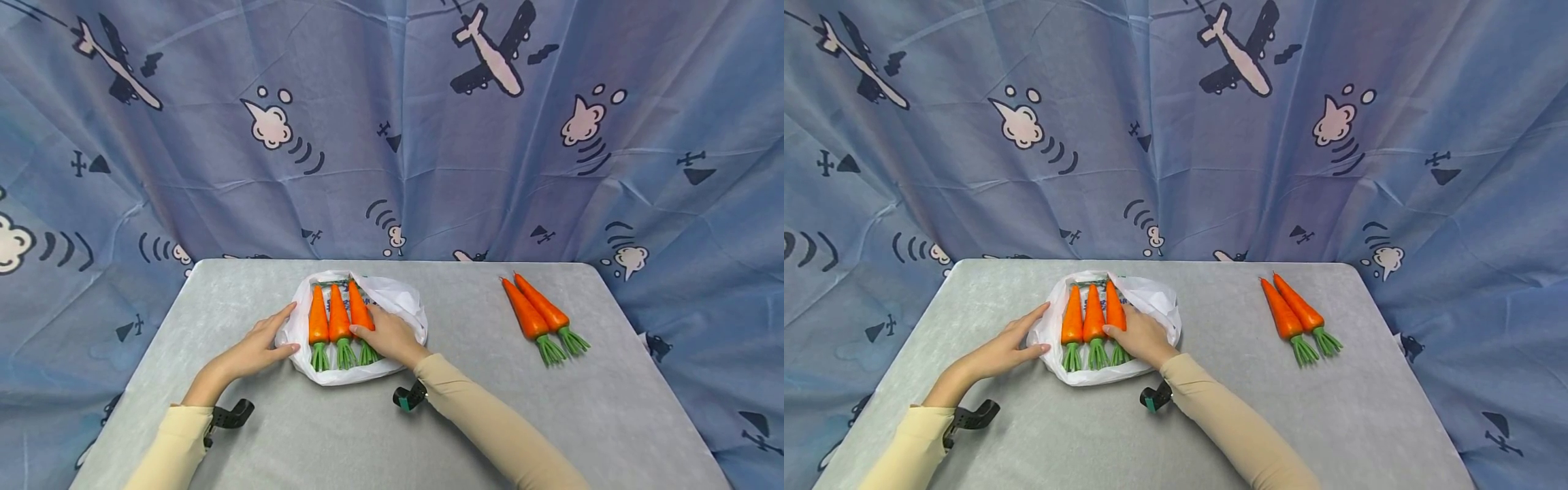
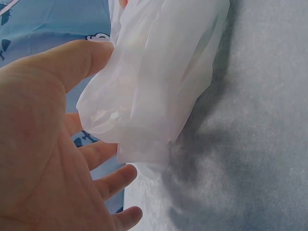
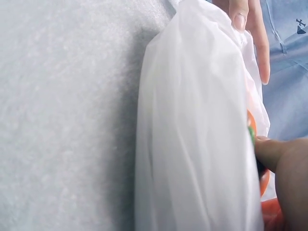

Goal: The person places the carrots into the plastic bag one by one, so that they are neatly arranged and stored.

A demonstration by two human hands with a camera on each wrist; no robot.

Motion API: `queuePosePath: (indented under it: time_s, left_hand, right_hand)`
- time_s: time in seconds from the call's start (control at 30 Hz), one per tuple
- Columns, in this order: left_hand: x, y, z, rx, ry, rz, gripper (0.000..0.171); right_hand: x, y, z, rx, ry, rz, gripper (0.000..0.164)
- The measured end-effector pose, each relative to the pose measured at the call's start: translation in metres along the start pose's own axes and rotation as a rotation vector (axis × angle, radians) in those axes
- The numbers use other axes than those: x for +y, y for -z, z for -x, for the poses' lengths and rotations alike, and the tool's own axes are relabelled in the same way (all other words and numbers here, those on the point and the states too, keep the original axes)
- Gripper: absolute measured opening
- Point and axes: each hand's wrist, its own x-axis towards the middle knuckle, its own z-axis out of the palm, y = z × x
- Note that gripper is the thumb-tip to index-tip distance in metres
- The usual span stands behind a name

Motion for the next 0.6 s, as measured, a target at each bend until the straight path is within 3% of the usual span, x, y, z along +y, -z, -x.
queuePosePath:
  time_s: [0.6]
  left_hand:
    - [0.0003,-0.0003,-0.0002,-0.006,0.003,0.004,0.083]
  right_hand:
    - [0.0033,-0.0025,-0.0002,-0.002,-0.001,-0.031,0.075]
